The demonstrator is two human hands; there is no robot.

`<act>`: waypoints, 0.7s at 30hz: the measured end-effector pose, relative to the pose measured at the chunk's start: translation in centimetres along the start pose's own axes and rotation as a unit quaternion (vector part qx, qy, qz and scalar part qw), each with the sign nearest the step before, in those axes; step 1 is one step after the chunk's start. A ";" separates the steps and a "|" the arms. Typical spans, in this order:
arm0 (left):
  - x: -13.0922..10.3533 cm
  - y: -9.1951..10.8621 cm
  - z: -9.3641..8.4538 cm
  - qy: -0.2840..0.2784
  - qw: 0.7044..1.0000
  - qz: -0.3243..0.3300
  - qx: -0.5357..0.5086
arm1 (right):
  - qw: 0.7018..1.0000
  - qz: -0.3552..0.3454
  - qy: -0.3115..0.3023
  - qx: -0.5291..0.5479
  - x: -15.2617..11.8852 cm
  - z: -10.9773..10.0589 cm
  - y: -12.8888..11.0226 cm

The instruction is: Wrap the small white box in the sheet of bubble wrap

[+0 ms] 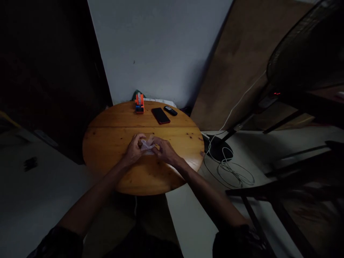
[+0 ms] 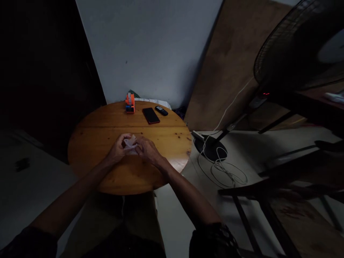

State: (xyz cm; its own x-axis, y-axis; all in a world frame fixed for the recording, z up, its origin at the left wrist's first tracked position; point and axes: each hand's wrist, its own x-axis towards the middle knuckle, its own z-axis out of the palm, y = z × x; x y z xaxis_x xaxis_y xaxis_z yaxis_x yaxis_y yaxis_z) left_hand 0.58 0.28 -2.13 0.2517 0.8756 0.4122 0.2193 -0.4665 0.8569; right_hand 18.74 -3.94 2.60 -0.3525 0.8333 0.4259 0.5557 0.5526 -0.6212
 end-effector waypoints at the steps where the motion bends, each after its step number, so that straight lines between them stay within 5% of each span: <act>1: 0.0 0.2 -0.1 -0.005 1.000 0.001 0.002 | 1.000 -0.012 0.000 -0.013 -0.2 0.1 0.0; 7: 0.3 1.4 -1.6 -0.081 0.995 0.011 0.063 | 0.996 -0.070 -0.005 -0.057 -1.1 0.2 0.5; 12: -0.7 1.9 -3.4 -0.145 0.973 0.101 0.148 | 0.991 -0.122 0.000 -0.060 -2.3 0.6 1.2; 21: -1.4 1.8 -2.4 -0.106 0.977 0.112 0.149 | 0.993 -0.107 0.010 -0.053 -2.1 1.5 1.9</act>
State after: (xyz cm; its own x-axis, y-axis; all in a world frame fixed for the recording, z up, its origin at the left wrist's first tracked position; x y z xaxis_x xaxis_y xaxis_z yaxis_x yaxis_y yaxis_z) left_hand -1.59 -1.48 -0.40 0.5072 0.7166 0.4788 0.3929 -0.6867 0.6117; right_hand 19.40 -4.64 -0.44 -0.4558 0.6962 0.5545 0.5459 0.7108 -0.4437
